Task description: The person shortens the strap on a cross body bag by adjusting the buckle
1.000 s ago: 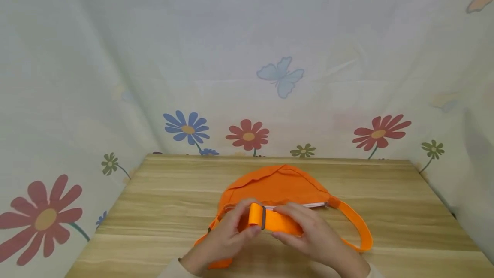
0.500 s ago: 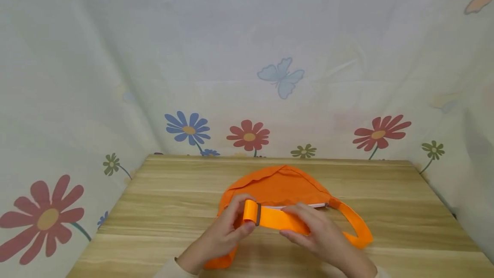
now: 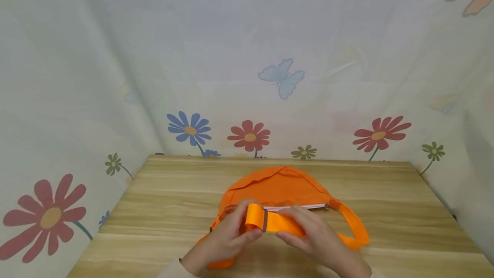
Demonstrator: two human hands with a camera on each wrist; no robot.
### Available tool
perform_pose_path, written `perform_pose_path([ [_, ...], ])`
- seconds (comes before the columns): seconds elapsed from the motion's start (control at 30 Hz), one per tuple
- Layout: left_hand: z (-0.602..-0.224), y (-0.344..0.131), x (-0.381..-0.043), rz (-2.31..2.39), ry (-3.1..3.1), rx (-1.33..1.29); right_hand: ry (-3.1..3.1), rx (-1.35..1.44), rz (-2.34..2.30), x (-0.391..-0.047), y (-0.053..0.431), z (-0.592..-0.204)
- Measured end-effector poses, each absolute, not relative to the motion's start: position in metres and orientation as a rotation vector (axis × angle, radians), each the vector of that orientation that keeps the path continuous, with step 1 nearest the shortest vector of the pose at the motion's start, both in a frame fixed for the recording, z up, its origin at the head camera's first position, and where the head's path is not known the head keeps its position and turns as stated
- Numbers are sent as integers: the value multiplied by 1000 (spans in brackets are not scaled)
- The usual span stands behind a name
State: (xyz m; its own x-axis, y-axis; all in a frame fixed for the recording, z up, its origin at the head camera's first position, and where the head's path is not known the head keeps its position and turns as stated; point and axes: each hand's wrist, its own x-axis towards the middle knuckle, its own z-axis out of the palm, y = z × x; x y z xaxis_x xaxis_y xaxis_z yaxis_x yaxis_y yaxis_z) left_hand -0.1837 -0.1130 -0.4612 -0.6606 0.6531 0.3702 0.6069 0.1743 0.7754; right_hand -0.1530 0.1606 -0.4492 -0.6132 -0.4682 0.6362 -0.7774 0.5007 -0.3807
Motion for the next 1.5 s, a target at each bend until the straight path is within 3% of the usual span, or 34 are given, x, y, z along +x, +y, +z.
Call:
perform_pose_path([
  [0.4, -462, -103, -184, 1547, 2346, 1346, -2247, 1079, 932, -157, 150, -446],
  [0.63, -459, -105, -184, 1590, 2286, 1087, -2358, 996, 834, -154, 155, -446],
  [1.07, -457, -120, -187, 1713, 2273, 1044, -2322, 1008, 798, -157, 175, -447],
  [1.5, -462, -114, -189, 1864, 2066, 1169, -2299, 975, 919, -157, 167, -451],
])
